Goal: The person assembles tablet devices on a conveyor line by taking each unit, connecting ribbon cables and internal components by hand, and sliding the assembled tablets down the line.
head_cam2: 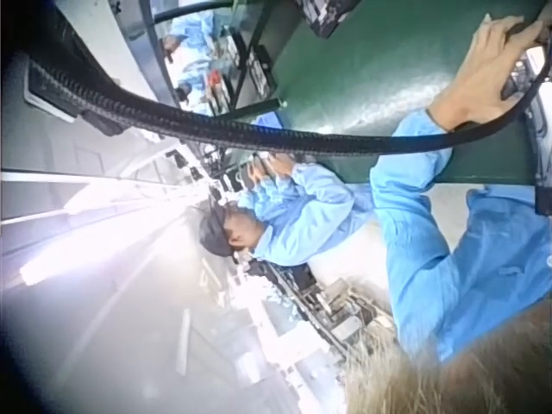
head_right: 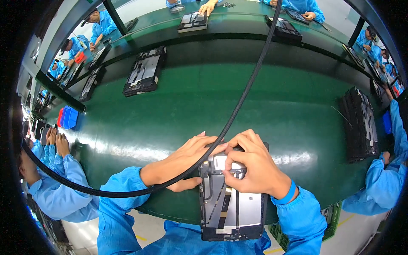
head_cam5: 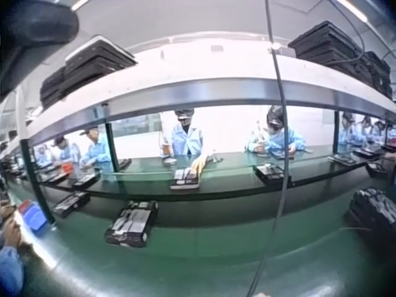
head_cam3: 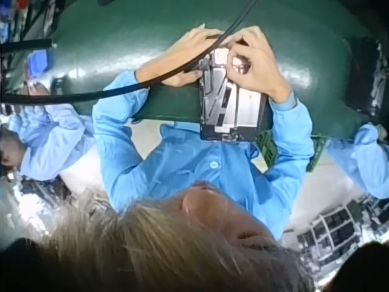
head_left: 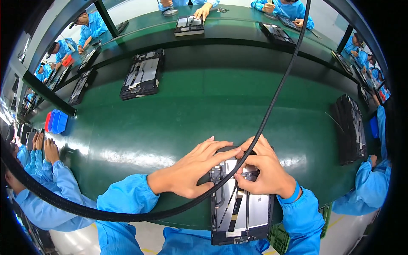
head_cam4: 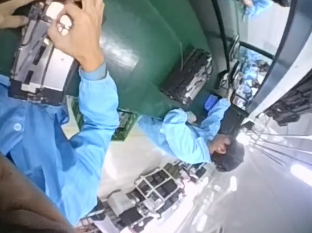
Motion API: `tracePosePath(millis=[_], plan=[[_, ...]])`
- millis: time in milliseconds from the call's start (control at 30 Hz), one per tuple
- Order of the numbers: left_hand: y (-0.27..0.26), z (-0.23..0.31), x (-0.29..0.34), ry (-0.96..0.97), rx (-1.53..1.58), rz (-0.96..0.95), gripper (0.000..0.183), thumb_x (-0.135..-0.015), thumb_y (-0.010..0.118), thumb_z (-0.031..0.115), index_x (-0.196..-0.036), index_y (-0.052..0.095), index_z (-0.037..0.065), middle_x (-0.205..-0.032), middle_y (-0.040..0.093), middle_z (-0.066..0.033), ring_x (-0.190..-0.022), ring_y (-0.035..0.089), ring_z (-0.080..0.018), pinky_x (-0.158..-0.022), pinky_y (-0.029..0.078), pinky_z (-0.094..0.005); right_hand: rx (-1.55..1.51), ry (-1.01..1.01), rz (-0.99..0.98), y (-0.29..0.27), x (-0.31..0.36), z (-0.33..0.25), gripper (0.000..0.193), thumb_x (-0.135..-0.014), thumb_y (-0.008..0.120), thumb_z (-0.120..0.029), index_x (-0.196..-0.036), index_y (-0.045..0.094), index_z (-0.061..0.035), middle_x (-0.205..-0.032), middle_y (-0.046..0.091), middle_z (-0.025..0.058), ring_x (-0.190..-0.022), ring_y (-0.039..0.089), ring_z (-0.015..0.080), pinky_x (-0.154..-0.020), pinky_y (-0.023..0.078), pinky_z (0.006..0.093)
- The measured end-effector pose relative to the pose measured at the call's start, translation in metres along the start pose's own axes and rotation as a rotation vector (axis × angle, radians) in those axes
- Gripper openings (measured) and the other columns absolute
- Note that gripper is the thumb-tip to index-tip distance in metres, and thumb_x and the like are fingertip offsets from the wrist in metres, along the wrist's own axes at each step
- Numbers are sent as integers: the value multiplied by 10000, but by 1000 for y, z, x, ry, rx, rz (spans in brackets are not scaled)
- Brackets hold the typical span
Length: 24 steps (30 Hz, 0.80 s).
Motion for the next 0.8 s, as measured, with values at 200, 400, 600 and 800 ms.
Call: tracePosePath(millis=[200, 400, 600, 800], plan=[[0, -3, 2, 41, 34, 32, 1040, -773, 752, 122, -1739, 367, 134, -1699, 353, -313, -1568, 355, -537, -1339, 201, -685, -36, 70, -88, -3, 1, 1, 144, -693, 862, -123, -748, 729, -117, -1104, 645, 53, -1153, 554, 332, -991, 456, 457], [7, -7, 1, 98, -68, 37, 1015, -725, 717, 208, -1709, 468, 202, -1661, 388, -354, -1530, 391, -573, -1301, 243, -732, -39, 64, -75, -2, 2, 5, 142, -692, 869, -131, -736, 735, -115, -1109, 644, 39, -1167, 556, 330, -1007, 456, 463], [4, -11, 0, 140, -84, 17, 967, -729, 717, 221, -1676, 520, 232, -1655, 398, -358, -1547, 387, -561, -1296, 251, -740, -36, 115, -39, 0, 4, 9, 142, -701, 878, -147, -738, 743, -125, -1104, 643, 24, -1181, 563, 325, -1010, 460, 470], [5, -9, -4, 98, -59, 15, 1023, -687, 743, 193, -1682, 514, 233, -1635, 413, -358, -1537, 395, -563, -1308, 238, -740, -41, 132, -43, -1, 4, 10, 137, -705, 878, -144, -740, 747, -128, -1104, 643, 22, -1179, 562, 318, -1013, 457, 472]])
Point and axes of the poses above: each hand's wrist, its own x-axis away from the middle knuckle, its own y-axis out of the palm, z = x × y, the point moved 6 cm from there along -x, towards the middle knuckle
